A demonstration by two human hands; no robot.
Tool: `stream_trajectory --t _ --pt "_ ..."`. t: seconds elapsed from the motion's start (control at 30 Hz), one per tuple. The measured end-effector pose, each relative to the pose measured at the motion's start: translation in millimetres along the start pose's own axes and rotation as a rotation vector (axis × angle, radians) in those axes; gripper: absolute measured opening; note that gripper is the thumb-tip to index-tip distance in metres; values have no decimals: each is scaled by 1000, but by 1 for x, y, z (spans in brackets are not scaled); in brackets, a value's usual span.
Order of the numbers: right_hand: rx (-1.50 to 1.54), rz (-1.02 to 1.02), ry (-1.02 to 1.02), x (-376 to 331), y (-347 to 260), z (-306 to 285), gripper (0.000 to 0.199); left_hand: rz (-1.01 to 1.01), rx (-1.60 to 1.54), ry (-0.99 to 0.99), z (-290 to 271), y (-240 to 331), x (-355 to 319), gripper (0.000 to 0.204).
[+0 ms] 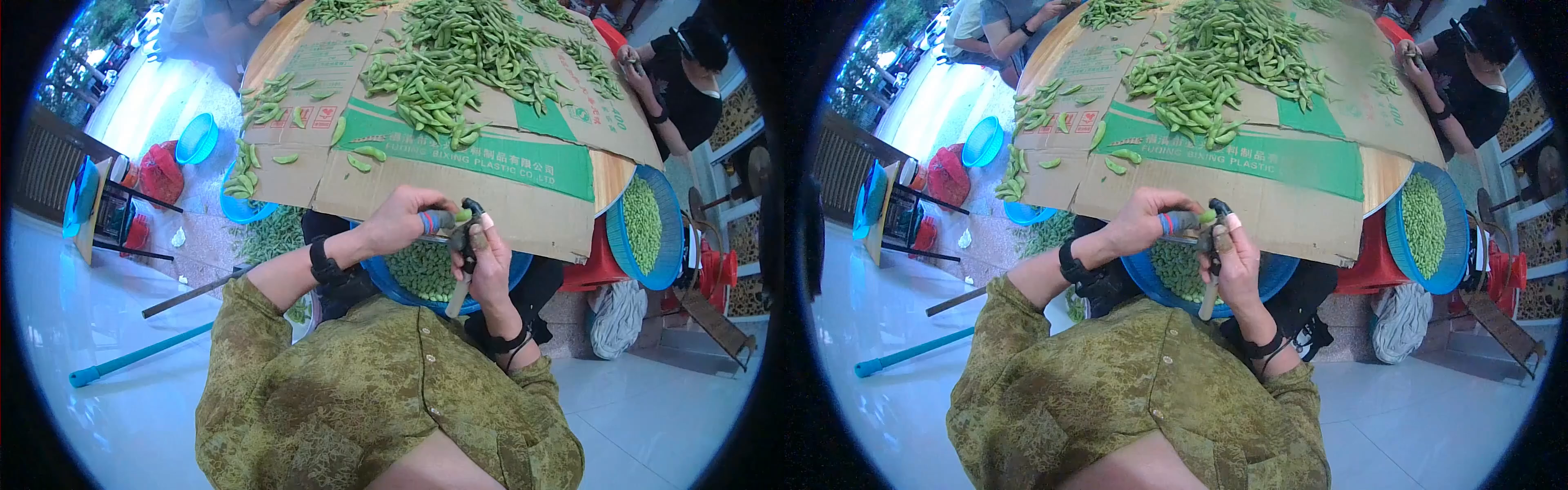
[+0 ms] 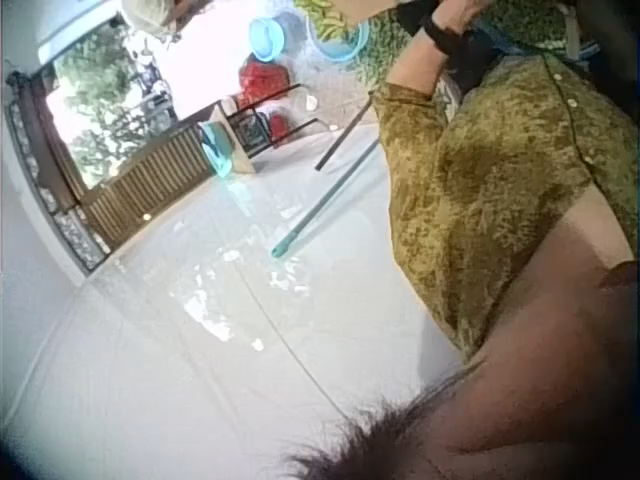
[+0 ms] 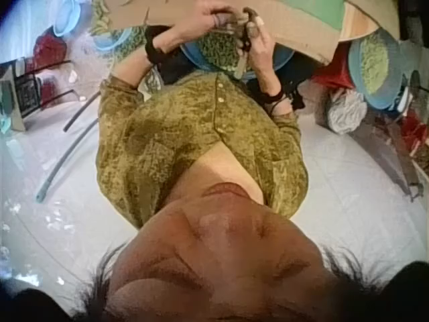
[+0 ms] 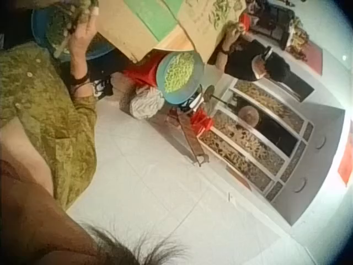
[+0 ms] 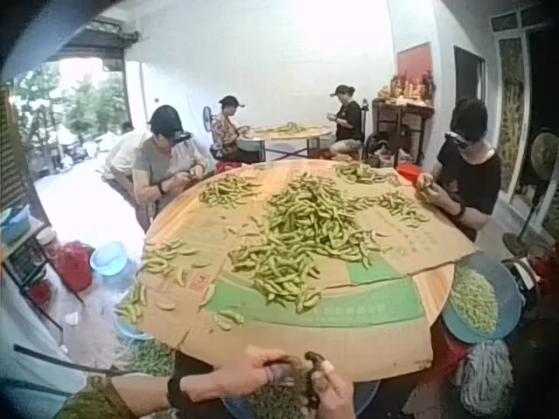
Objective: Shelling green peas from pods by hand into a blue plastic bowl.
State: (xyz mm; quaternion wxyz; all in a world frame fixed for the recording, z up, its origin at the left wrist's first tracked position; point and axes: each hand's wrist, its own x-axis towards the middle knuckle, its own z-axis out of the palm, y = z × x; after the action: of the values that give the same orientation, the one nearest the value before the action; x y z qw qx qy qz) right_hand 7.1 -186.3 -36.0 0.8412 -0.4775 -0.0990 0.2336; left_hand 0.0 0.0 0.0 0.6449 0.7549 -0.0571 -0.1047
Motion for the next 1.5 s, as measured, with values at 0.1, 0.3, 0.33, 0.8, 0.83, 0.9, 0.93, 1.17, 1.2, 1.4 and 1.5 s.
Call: stream_trajectory --t 0.1,0.3,0.33,0.8,0.83,0.9,0.93,1.17,1.2,1.4,1.5 --pt "9 51 -43 -5 -1 4 42 25 -140 19 9 -6 -7 19" --pt "35 82 -110 -12 4 2 46 21 -167 125 19 -12 -12 14" --pt "63 78 -117 -11 4 3 45 49 -143 130 18 -15 -12 14" --pt "-28 -13 -96 -6 7 1 39 -6 -369 97 13 -12 -14 13" --pt "58 23 -126 -6 2 3 40 -17 -499 51 12 -20 -12 14" --pt "143 61 -156 -6 -1 4 41 -27 -631 6 10 -24 -12 15" --pt "160 68 -167 -6 -2 4 41 -29 -675 -15 10 -23 -11 15" --pt "305 85 -336 -10 0 -6 37 -66 -837 -152 13 -22 -14 13" --pt "305 88 -338 -11 0 -6 37 -65 -838 -149 12 -20 -14 13" --pt "-749 -339 -87 -16 18 -20 37 -303 -764 -81 5 -23 -10 11" --pt "-796 -537 -118 -11 22 -20 36 -188 -498 -49 7 -19 -12 10"
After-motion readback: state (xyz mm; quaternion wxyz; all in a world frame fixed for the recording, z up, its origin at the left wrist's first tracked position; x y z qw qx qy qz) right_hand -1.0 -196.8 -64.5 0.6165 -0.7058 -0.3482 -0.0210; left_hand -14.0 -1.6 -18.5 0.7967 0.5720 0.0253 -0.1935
